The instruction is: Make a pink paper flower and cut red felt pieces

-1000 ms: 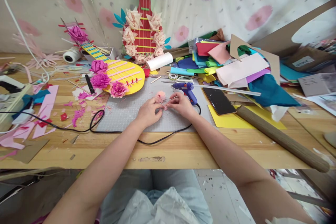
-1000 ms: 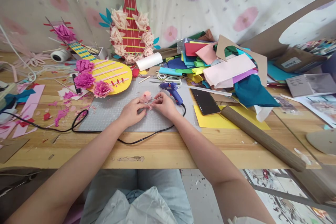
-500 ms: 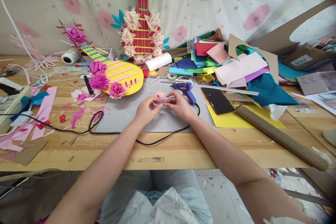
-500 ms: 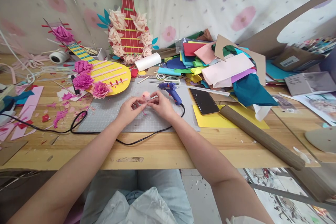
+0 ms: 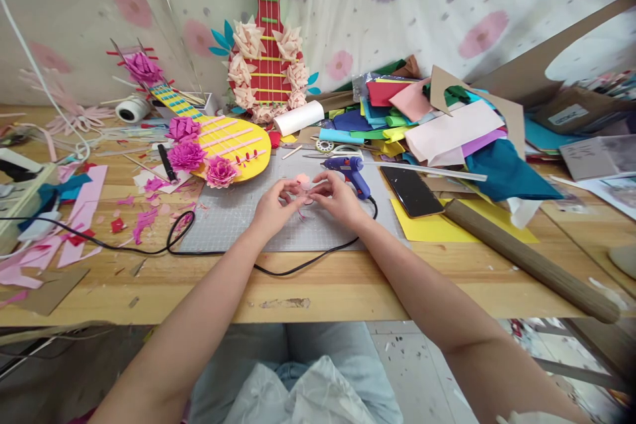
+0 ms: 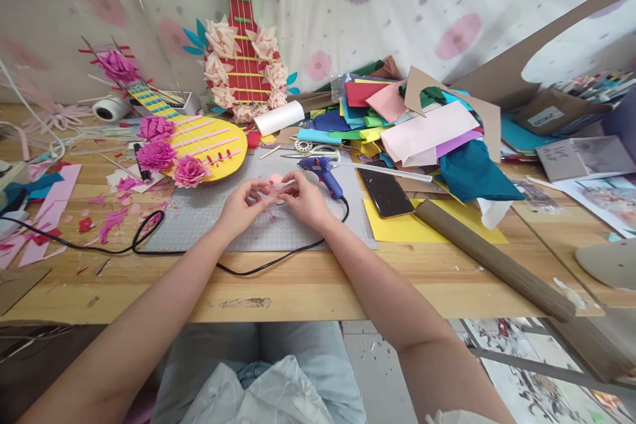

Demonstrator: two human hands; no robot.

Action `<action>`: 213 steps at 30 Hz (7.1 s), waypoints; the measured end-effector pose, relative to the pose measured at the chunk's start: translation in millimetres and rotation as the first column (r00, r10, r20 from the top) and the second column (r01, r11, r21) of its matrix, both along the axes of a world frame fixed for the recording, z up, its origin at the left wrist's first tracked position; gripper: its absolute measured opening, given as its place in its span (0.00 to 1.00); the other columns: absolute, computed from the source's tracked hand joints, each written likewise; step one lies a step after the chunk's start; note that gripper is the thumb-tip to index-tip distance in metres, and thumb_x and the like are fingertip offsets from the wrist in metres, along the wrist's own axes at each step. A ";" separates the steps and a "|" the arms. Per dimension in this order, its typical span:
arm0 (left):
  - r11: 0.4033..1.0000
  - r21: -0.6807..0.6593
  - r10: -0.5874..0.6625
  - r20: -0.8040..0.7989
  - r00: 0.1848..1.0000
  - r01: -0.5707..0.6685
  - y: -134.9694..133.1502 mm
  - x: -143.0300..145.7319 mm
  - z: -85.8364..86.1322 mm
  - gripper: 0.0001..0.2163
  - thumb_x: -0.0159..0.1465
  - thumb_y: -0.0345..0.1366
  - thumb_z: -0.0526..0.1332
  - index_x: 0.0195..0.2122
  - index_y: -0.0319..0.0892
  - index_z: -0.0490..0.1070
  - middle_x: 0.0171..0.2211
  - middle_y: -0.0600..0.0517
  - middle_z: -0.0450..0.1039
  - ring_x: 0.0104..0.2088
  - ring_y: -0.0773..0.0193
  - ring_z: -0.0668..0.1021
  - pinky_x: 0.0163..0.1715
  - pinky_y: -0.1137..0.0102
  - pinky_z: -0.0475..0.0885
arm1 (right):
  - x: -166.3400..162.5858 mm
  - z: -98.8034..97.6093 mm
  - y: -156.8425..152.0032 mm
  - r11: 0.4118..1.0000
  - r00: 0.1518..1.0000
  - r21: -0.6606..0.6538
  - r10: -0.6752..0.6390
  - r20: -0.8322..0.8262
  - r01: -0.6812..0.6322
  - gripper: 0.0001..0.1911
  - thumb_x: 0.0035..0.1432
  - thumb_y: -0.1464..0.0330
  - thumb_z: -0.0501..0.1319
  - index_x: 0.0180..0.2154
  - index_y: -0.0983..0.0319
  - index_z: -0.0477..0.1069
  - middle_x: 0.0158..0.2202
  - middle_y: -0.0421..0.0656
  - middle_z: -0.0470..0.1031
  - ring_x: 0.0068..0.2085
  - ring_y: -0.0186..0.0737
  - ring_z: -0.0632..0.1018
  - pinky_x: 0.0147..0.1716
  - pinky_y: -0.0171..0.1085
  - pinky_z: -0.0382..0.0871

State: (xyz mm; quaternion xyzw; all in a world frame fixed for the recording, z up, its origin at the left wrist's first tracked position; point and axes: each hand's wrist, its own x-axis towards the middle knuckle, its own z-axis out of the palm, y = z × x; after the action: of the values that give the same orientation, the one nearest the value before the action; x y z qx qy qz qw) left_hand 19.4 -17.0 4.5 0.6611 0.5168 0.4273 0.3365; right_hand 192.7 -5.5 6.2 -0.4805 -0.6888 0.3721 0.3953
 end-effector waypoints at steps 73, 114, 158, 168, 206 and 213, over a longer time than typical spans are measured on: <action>0.907 -0.406 0.305 0.461 0.833 -0.108 8.0 -6.5 1.9 0.09 0.49 0.35 0.67 0.27 0.34 0.74 0.26 0.45 0.77 0.24 0.65 0.78 0.23 0.72 0.74 | 28.1 13.8 0.5 0.998 0.985 -0.019 0.063 0.163 -0.061 0.19 0.50 0.58 0.63 0.42 0.61 0.74 0.40 0.44 0.78 0.40 0.44 0.77 0.43 0.42 0.68; 0.914 -0.385 0.361 0.638 0.680 -0.124 7.4 -11.8 13.0 0.14 0.46 0.38 0.69 0.32 0.37 0.74 0.35 0.47 0.76 0.30 0.66 0.78 0.25 0.74 0.74 | 63.0 -0.2 30.4 0.891 0.788 0.180 -0.452 0.417 0.416 0.24 0.43 0.49 0.63 0.33 0.62 0.68 0.33 0.48 0.74 0.38 0.48 0.74 0.38 0.44 0.67; 0.913 0.369 0.180 0.021 0.983 -0.175 -4.5 -10.6 4.8 0.03 0.58 0.35 0.59 0.29 0.43 0.70 0.34 0.50 0.68 0.36 0.66 0.72 0.32 0.74 0.69 | -18.9 19.1 15.7 0.805 0.839 -0.588 -0.267 -0.474 -0.076 0.11 0.44 0.73 0.63 0.31 0.60 0.63 0.24 0.38 0.71 0.24 0.32 0.73 0.26 0.35 0.72; 0.743 0.670 0.269 -0.303 0.914 0.004 -2.9 -8.7 5.6 0.03 0.58 0.32 0.59 0.28 0.43 0.70 0.33 0.49 0.70 0.37 0.63 0.72 0.40 0.69 0.67 | -22.8 19.0 11.6 0.828 0.818 -0.561 -0.308 -0.486 -0.021 0.11 0.42 0.71 0.63 0.29 0.60 0.62 0.23 0.36 0.67 0.23 0.30 0.70 0.25 0.34 0.72; 0.651 0.740 0.261 -0.429 0.865 0.170 -4.9 -5.4 4.8 0.04 0.58 0.29 0.57 0.29 0.43 0.70 0.32 0.50 0.71 0.35 0.64 0.73 0.36 0.69 0.68 | -25.4 19.3 7.3 0.839 0.778 -0.544 -0.326 -0.538 -0.025 0.13 0.41 0.71 0.63 0.31 0.61 0.61 0.23 0.35 0.69 0.23 0.29 0.70 0.25 0.34 0.70; 0.751 0.646 0.183 -0.403 0.897 0.137 -10.5 -5.0 9.7 0.03 0.55 0.33 0.59 0.30 0.43 0.70 0.34 0.49 0.70 0.37 0.62 0.73 0.39 0.67 0.69 | -24.7 18.4 7.6 0.842 0.779 -0.540 -0.324 -0.536 -0.022 0.15 0.40 0.70 0.64 0.31 0.61 0.61 0.24 0.35 0.69 0.25 0.29 0.70 0.24 0.32 0.68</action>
State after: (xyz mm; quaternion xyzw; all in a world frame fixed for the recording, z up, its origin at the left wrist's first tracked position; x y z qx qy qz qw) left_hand 14.4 -27.5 14.2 0.8091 0.4032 0.4245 -0.0505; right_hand 168.0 2.1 24.6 -0.4786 -0.3555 0.6430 0.4808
